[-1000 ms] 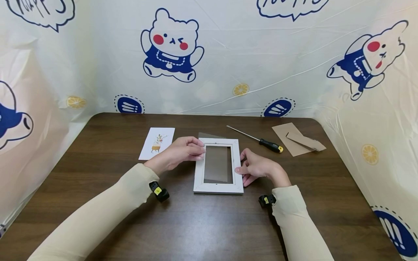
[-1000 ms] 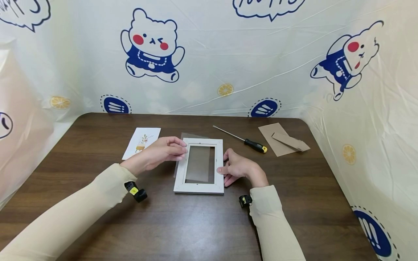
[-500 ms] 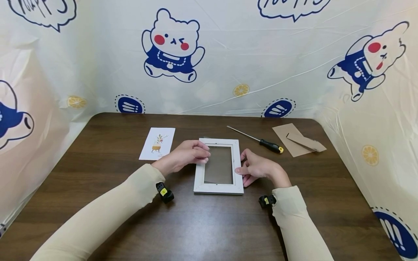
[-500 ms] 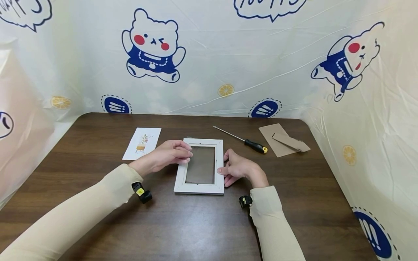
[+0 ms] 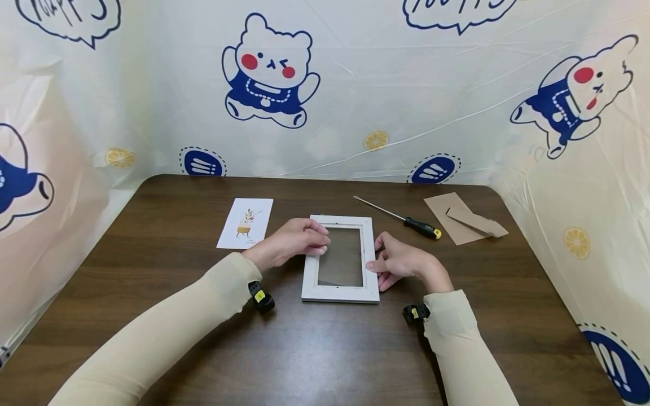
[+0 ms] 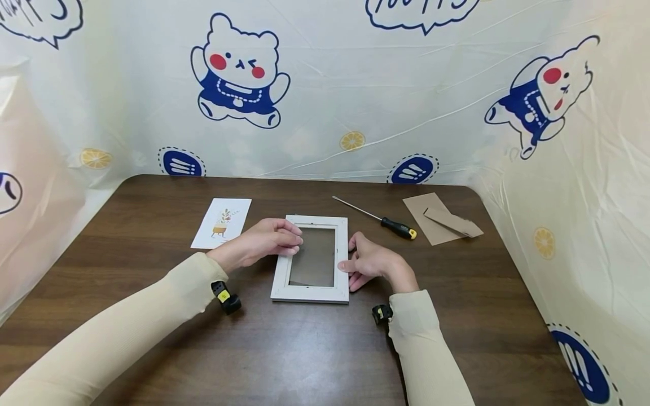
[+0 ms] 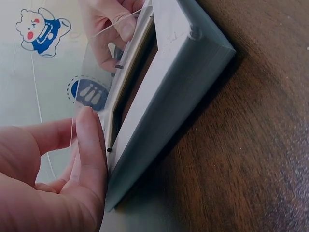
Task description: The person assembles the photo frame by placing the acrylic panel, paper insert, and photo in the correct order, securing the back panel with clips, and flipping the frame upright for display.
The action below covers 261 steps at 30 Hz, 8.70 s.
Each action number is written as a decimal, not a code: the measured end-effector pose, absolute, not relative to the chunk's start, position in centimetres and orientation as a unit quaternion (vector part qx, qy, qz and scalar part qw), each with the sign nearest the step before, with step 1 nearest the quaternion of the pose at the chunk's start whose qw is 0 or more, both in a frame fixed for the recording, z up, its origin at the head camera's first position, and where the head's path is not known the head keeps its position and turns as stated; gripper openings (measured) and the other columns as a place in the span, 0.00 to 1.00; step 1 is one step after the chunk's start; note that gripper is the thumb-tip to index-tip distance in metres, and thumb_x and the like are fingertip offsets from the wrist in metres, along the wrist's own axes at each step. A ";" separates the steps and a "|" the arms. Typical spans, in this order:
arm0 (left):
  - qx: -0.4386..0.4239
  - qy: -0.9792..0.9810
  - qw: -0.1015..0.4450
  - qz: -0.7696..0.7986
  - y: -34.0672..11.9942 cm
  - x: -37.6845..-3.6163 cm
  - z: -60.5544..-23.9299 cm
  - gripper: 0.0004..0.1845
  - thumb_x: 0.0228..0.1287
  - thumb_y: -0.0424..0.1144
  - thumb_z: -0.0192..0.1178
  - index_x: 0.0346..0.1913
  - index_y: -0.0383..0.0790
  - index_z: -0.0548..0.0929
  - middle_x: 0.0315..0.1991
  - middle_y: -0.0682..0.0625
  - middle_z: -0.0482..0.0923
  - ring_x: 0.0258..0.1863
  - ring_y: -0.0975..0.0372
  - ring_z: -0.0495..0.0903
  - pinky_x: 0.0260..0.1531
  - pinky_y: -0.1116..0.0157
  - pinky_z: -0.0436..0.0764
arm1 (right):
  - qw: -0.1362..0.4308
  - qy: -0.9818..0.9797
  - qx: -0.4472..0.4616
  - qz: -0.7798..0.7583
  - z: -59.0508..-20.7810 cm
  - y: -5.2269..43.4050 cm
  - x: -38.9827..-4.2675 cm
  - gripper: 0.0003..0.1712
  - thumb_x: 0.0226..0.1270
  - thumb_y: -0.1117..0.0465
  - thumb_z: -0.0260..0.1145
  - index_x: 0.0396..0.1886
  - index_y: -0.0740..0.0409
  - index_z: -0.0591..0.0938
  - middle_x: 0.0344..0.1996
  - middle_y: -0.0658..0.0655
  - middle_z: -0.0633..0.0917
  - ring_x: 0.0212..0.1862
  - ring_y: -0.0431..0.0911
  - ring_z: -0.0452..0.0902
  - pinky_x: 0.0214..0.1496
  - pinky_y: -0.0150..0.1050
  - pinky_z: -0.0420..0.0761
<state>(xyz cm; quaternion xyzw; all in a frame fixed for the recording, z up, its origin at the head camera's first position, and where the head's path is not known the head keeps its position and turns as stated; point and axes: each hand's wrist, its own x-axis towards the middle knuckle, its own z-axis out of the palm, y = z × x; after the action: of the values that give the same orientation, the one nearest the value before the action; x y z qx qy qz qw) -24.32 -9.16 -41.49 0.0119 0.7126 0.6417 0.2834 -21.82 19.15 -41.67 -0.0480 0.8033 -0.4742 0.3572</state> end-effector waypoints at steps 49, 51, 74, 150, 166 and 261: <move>0.118 0.932 0.101 0.328 -7.2 -23.0 -40.7 0.42 0.67 0.41 0.74 0.75 0.27 0.66 0.38 0.46 0.78 0.34 0.56 0.77 0.41 0.58 0.80 | 0.359 0.805 -0.053 -0.470 -41.5 19.2 -21.9 0.28 0.79 0.63 0.66 0.65 0.63 0.59 0.36 0.65 0.83 0.28 0.49 0.87 0.35 0.44 0.92; 0.119 0.933 0.102 0.324 -7.1 -23.0 -40.6 0.41 0.67 0.41 0.74 0.75 0.27 0.66 0.40 0.45 0.78 0.37 0.55 0.77 0.44 0.57 0.81 | 0.360 0.804 -0.052 -0.471 -41.5 19.2 -21.9 0.28 0.79 0.63 0.66 0.65 0.63 0.59 0.36 0.65 0.83 0.28 0.49 0.87 0.35 0.44 0.92; 0.116 0.946 0.135 0.272 -6.5 -23.0 -40.3 0.43 0.71 0.45 0.71 0.79 0.30 0.61 0.75 0.33 0.60 0.60 0.42 0.79 0.59 0.48 0.82 | 0.359 0.802 -0.057 -0.474 -41.7 19.4 -21.8 0.29 0.79 0.63 0.66 0.65 0.63 0.59 0.35 0.65 0.82 0.27 0.48 0.85 0.34 0.43 0.91; 0.005 0.993 0.077 0.094 -17.2 -25.6 -41.2 0.47 0.73 0.54 0.63 0.80 0.23 0.58 0.72 0.22 0.64 0.68 0.29 0.65 0.68 0.33 0.66 | 0.357 0.792 -0.053 -0.492 -42.1 19.2 -21.8 0.27 0.80 0.65 0.65 0.64 0.64 0.58 0.35 0.65 0.82 0.28 0.49 0.85 0.34 0.44 0.92; 0.021 0.985 0.102 0.139 -17.7 -25.7 -41.0 0.40 0.75 0.51 0.64 0.76 0.25 0.67 0.73 0.27 0.63 0.69 0.35 0.64 0.59 0.34 0.76 | 0.358 0.797 -0.054 -0.484 -41.9 19.2 -21.8 0.28 0.80 0.64 0.65 0.65 0.64 0.58 0.36 0.65 0.82 0.29 0.49 0.86 0.35 0.44 0.92; 0.184 0.979 -0.082 0.036 -16.8 -25.7 -40.7 0.04 0.65 0.27 0.63 0.35 0.31 0.87 0.30 0.37 0.86 0.25 0.47 0.83 0.23 0.47 0.86 | 0.356 0.799 -0.059 -0.481 -41.8 19.2 -21.7 0.27 0.80 0.64 0.65 0.64 0.64 0.58 0.34 0.64 0.83 0.27 0.48 0.86 0.33 0.42 0.91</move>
<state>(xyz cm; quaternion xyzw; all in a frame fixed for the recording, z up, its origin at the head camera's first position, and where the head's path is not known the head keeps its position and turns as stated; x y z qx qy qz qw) -25.72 -16.77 -40.73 0.1841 0.9788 0.0361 -0.0820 -21.71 19.21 -41.78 -0.0591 0.7992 -0.4806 0.3562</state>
